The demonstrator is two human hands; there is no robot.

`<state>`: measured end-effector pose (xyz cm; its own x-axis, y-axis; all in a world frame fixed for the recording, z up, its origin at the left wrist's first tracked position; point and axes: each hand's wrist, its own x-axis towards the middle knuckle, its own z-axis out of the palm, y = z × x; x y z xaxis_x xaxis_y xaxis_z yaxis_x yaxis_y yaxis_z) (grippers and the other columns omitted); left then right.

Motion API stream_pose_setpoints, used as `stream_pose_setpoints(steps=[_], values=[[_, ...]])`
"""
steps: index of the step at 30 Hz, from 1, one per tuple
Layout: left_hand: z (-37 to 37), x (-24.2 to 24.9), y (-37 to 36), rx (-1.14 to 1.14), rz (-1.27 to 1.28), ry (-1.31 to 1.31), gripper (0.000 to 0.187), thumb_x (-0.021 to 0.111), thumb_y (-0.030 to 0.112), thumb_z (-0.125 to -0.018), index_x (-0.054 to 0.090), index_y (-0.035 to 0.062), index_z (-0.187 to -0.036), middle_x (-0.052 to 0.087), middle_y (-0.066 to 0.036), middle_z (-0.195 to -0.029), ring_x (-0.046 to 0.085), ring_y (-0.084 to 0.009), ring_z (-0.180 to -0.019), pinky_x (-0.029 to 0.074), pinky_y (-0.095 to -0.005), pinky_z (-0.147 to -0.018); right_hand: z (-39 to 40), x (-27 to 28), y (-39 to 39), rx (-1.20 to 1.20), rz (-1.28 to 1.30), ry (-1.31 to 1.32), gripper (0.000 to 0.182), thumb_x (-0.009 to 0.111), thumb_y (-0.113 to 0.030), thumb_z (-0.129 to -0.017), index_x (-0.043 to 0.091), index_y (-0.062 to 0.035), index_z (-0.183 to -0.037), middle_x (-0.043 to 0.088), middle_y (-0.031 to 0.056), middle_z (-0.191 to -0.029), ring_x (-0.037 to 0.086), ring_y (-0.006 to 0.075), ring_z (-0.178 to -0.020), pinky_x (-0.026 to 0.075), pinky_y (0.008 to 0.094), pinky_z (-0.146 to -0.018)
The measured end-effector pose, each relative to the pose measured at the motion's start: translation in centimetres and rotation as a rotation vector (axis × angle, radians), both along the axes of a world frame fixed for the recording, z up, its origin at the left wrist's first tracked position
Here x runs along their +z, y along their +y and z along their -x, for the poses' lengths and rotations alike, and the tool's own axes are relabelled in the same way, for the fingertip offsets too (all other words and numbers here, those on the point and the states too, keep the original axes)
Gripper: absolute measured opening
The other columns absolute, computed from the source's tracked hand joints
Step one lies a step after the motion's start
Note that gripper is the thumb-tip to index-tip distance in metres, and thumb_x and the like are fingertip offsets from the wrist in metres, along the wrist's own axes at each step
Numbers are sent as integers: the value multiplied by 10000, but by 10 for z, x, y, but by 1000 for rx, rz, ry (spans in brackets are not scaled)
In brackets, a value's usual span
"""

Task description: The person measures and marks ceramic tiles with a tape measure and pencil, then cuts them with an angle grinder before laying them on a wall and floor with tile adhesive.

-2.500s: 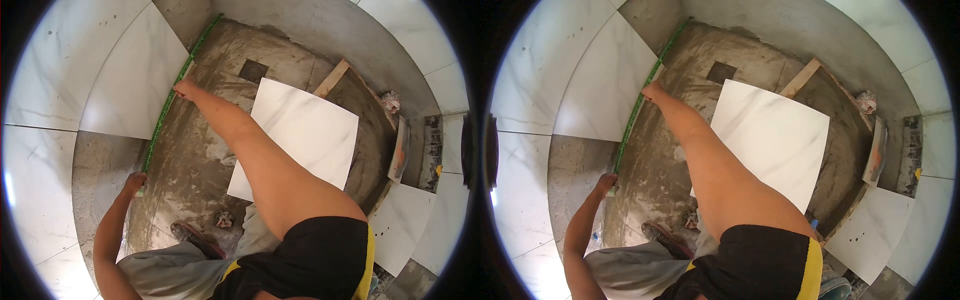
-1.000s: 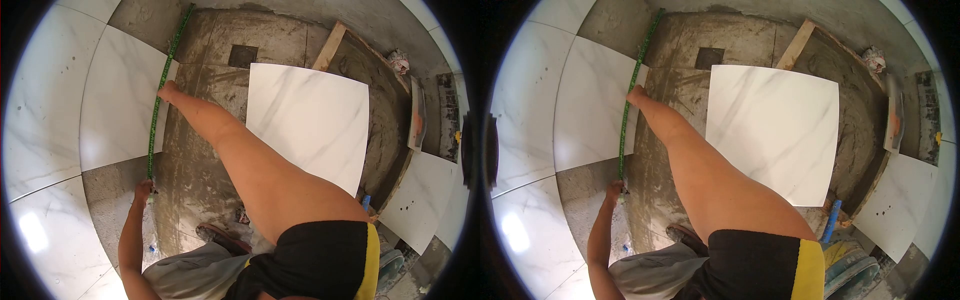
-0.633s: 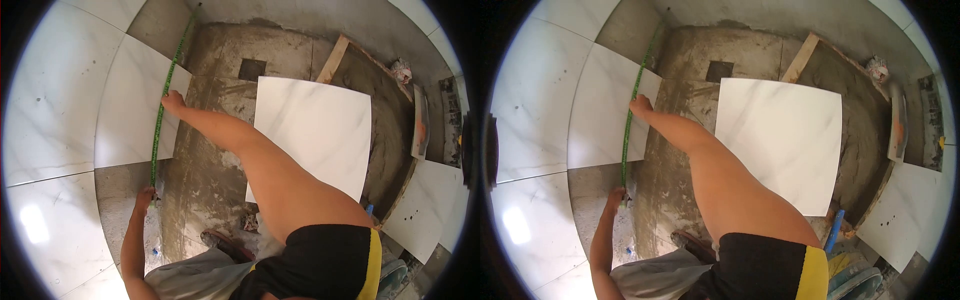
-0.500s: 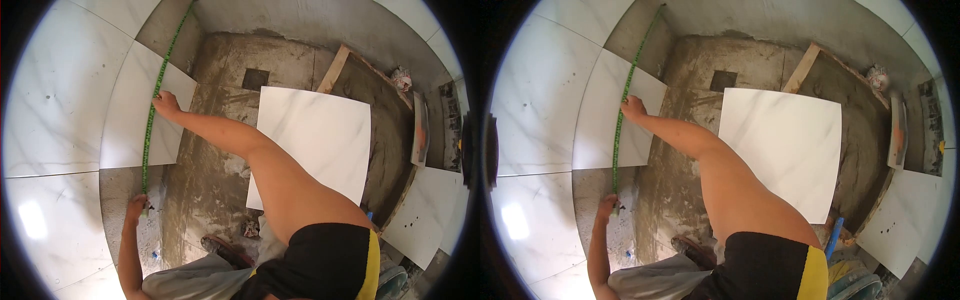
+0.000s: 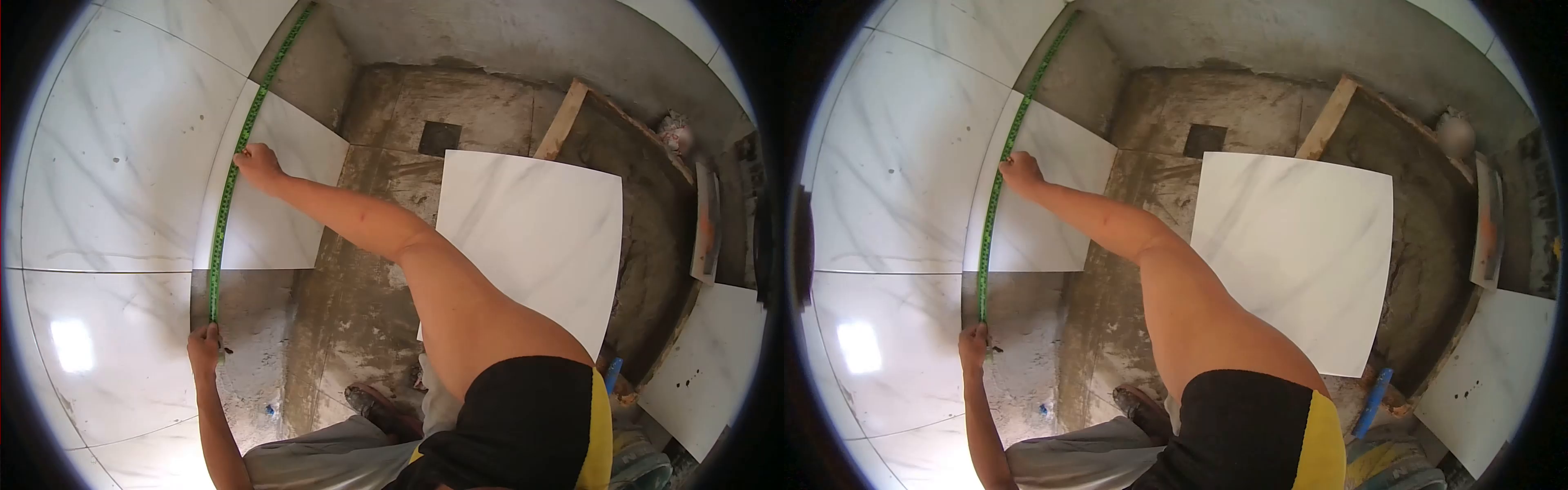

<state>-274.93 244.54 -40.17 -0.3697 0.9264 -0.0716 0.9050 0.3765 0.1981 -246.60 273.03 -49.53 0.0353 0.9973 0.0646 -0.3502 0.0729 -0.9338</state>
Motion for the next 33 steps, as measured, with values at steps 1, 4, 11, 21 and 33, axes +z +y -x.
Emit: stream_pose_setpoints(steps=[1, 4, 11, 21, 33], values=[[-10, 8, 1, 4, -3, 6, 282, 579, 234, -927, 660, -12, -814, 621, -122, -700, 578, -215, -657, 445, -364, -640, -2, -1, 4, -24, -20, -17, 321, 612, -254, -837, 505, 2, -677, 565, 105, -639, 527, 186, -586, 440, 387, -569], [-56, 36, 4, -16, -47, 162, 280, 591, 251, -918, 670, -10, -855, 624, -148, -687, 593, -267, -646, 455, -387, -641, -7, 3, 13, -23, -59, -26, 334, 620, -257, -837, 494, 2, -668, 551, 97, -628, 518, 178, -584, 437, 388, -564], [-66, 48, 6, 17, -106, 357, 295, 593, 293, -906, 693, 16, -892, 673, -203, -771, 652, -402, -777, 490, -461, -714, -9, 18, 17, 40, -69, 31, 346, 629, -266, -839, 502, 7, -669, 544, 85, -619, 516, 172, -583, 438, 378, -567], [-67, 44, 8, 40, -46, 355, 309, 578, 320, -910, 689, 35, -864, 670, -207, -783, 640, -420, -795, 480, -466, -717, -7, 25, 18, -7, -81, -40, 332, 630, -270, -825, 543, 22, -694, 586, 116, -655, 562, 202, -617, 462, 389, -604], [-77, 46, 10, 35, -25, 365, 302, 571, 293, -919, 686, 21, -859, 666, -207, -769, 647, -405, -795, 480, -464, -717, -2, 23, 25, -8, -56, -10, 288, 630, -247, -809, 561, 8, -695, 603, 108, -653, 584, 194, -612, 477, 366, -594]])
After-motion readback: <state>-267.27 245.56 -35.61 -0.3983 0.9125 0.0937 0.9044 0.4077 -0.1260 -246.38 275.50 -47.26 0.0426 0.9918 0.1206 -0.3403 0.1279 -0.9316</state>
